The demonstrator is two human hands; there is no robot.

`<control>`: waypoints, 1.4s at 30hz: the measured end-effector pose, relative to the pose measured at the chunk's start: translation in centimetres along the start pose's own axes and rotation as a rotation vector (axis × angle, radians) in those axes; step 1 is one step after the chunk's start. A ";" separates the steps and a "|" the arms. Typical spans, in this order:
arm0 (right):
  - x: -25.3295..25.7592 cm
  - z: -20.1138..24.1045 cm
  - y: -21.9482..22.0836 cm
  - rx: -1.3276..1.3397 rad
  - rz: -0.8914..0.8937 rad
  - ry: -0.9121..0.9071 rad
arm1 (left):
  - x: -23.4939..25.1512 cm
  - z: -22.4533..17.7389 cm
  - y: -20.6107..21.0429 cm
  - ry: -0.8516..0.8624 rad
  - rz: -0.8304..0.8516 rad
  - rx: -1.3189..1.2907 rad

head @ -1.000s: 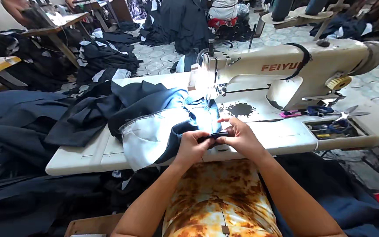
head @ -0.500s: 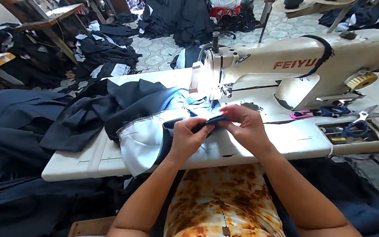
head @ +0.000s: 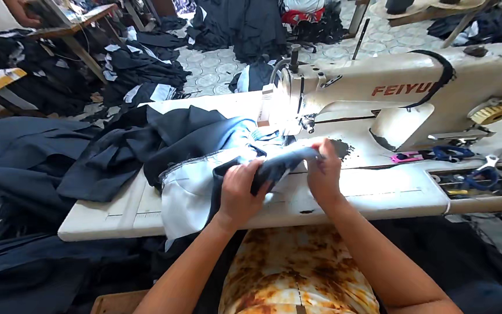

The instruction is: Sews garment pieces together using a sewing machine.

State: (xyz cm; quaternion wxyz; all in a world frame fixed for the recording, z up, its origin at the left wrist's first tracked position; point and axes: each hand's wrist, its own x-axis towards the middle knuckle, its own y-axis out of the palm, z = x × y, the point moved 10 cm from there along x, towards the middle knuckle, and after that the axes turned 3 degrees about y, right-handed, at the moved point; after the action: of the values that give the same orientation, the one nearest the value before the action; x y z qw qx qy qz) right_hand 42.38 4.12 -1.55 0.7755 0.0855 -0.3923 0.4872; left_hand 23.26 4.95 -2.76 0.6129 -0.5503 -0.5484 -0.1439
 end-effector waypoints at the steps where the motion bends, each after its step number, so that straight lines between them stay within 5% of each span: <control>1: 0.1 -1.3 -0.6 0.055 0.014 0.078 | -1.0 0.8 -0.1 0.016 0.034 0.107; 5: -0.5 -5.9 -0.9 0.147 0.130 0.350 | -1.9 5.6 -2.2 0.017 0.141 0.130; 9: -2.2 -8.3 1.6 0.406 0.104 0.681 | 4.7 6.0 -4.4 0.164 0.280 -0.199; 11: -3.7 -9.4 2.3 0.394 0.052 0.864 | 7.1 8.4 -1.9 0.089 0.472 -0.232; 14: -4.6 -10.6 2.5 0.346 0.087 0.889 | 5.3 12.7 4.6 -0.141 0.942 -0.113; 16: -4.5 -11.0 2.0 0.359 0.087 0.900 | 4.0 11.8 6.3 -0.127 1.045 -0.022; 21: -3.6 -11.1 0.6 0.276 0.151 0.832 | 4.7 6.6 5.0 -0.097 0.941 0.054; 27: -2.4 -10.7 1.4 0.415 0.139 0.801 | 5.8 3.8 6.2 -0.187 0.815 -0.206; 34: -1.5 -9.0 3.0 0.614 0.179 0.787 | 6.4 4.6 9.1 -0.189 0.755 -0.464; 39: -1.2 -9.0 2.9 0.385 0.185 0.847 | 6.1 7.0 10.2 -0.553 0.691 -0.706; 42: -0.9 -8.6 3.3 0.459 0.186 0.792 | 6.2 6.5 9.9 -0.533 0.673 -0.768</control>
State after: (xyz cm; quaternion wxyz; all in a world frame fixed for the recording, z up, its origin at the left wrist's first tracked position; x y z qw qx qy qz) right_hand 44.02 9.58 -8.84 0.7798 0.0267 0.0458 0.6238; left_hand 29.85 16.53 -4.06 0.2216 -0.8949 -0.3871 0.0137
